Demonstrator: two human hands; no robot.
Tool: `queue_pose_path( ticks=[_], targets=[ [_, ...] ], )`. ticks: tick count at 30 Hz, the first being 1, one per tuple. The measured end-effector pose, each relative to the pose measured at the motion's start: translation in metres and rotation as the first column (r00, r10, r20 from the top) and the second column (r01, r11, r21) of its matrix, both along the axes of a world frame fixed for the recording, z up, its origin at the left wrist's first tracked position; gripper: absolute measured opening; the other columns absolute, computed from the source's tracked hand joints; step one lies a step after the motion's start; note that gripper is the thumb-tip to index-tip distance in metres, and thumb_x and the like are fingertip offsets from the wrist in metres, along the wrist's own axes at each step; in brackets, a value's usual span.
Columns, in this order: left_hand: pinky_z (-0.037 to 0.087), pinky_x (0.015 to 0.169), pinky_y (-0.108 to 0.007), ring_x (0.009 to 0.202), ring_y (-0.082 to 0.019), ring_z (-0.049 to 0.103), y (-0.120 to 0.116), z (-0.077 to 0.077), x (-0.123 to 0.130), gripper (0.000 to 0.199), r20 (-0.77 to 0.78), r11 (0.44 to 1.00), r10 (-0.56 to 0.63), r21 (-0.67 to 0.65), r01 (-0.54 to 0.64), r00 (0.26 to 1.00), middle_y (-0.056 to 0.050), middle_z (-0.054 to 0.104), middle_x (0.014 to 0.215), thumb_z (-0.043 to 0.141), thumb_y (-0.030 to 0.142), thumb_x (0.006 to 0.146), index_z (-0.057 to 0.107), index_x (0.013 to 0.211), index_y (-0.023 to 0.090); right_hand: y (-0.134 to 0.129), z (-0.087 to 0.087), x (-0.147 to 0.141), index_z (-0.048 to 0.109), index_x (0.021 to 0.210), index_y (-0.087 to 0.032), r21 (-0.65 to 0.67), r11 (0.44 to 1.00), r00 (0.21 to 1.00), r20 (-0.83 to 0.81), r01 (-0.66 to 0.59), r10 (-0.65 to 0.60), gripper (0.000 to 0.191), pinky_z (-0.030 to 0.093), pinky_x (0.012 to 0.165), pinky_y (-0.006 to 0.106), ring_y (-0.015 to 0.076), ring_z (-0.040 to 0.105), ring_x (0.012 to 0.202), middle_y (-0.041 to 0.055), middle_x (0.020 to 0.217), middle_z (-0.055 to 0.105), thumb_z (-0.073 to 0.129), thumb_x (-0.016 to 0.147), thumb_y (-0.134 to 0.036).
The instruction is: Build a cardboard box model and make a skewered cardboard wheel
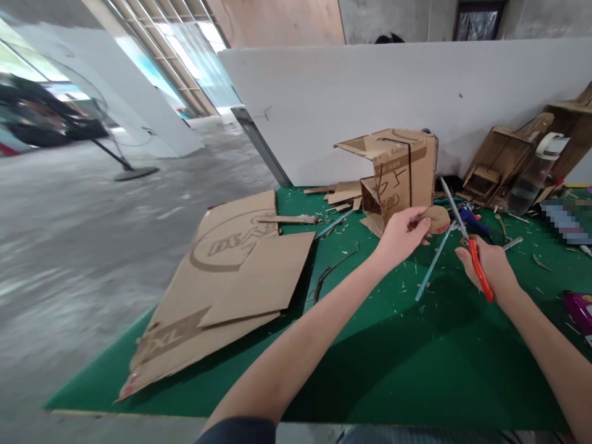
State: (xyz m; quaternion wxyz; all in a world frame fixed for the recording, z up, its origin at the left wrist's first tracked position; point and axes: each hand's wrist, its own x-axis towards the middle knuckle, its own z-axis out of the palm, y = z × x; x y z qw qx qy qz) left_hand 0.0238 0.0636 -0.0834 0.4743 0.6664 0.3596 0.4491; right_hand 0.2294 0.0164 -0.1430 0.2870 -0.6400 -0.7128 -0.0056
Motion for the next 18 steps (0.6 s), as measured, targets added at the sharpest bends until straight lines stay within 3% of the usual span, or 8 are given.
queue_pose_path(
  ticks=[2, 4, 6, 8, 12, 18],
  targets=[
    [0.057, 0.059, -0.029, 0.073, -0.017, 0.064, 0.0025, 0.0003, -0.0015, 0.031, 0.006, 0.999, 0.042, 0.012, -0.043, 0.999, -0.008, 0.070, 0.090, 0.054, 0.024, 0.088, 0.067, 0.115, 0.015, 0.0020, -0.0007, 0.0041, 0.061, 0.099, -0.020, -0.016, 0.999, 0.997, -0.069, -0.030, 0.028, 0.038, 0.050, 0.064, 0.035, 0.0268, 0.068, 0.066, 0.0083, 0.075, 0.071, 0.040, 0.093, -0.052],
    [0.058, 0.062, -0.030, 0.078, -0.018, 0.065, 0.0047, 0.0016, -0.0031, 0.034, 0.024, 0.996, 0.087, 0.019, -0.087, 0.996, -0.009, 0.070, 0.098, 0.052, 0.022, 0.089, 0.065, 0.119, 0.017, 0.0042, -0.0011, 0.0074, 0.061, 0.102, -0.020, -0.010, 0.995, 0.987, -0.133, -0.094, 0.092, 0.039, 0.053, 0.071, 0.036, 0.0273, 0.071, 0.078, 0.0116, 0.096, 0.072, 0.043, 0.091, -0.053],
    [0.060, 0.065, -0.031, 0.084, -0.019, 0.066, 0.0054, 0.0034, -0.0042, 0.034, 0.056, 0.994, 0.108, 0.005, -0.108, 0.993, -0.009, 0.069, 0.106, 0.053, 0.022, 0.089, 0.065, 0.121, 0.018, 0.0057, -0.0013, 0.0087, 0.060, 0.111, -0.019, 0.018, 0.983, 0.973, -0.141, -0.183, 0.184, 0.043, 0.054, 0.080, 0.038, 0.0291, 0.070, 0.093, 0.0151, 0.119, 0.066, 0.046, 0.089, -0.053],
    [0.062, 0.068, -0.032, 0.089, -0.020, 0.066, 0.0048, 0.0047, -0.0044, 0.034, 0.095, 0.995, 0.104, -0.016, -0.103, 0.990, -0.010, 0.068, 0.111, 0.053, 0.021, 0.089, 0.064, 0.122, 0.018, 0.0059, -0.0014, 0.0075, 0.058, 0.120, -0.017, 0.024, 0.970, 0.962, -0.122, -0.243, 0.244, 0.049, 0.054, 0.084, 0.041, 0.0314, 0.068, 0.101, 0.0177, 0.128, 0.061, 0.048, 0.088, -0.052],
    [0.063, 0.066, -0.032, 0.091, -0.021, 0.067, 0.0029, 0.0040, -0.0025, 0.032, 0.141, 0.996, 0.091, -0.024, -0.088, 0.986, -0.011, 0.068, 0.108, 0.055, 0.020, 0.088, 0.064, 0.118, 0.016, 0.0023, -0.0004, 0.0021, 0.050, 0.130, -0.012, -0.037, 0.960, 0.953, -0.132, -0.278, 0.271, 0.056, 0.053, 0.087, 0.042, 0.0316, 0.068, 0.100, 0.0197, 0.124, 0.062, 0.047, 0.090, -0.051],
    [0.063, 0.066, -0.030, 0.088, -0.019, 0.068, 0.0014, 0.0015, 0.0003, 0.029, 0.124, 0.997, 0.069, -0.052, -0.063, 0.990, -0.011, 0.069, 0.105, 0.056, 0.020, 0.088, 0.065, 0.115, 0.014, -0.0029, 0.0035, -0.0013, 0.039, 0.140, -0.014, -0.124, 0.961, 0.959, -0.175, -0.247, 0.224, 0.064, 0.054, 0.078, 0.039, 0.0267, 0.070, 0.082, 0.0137, 0.104, 0.070, 0.052, 0.088, -0.049]
  ],
)
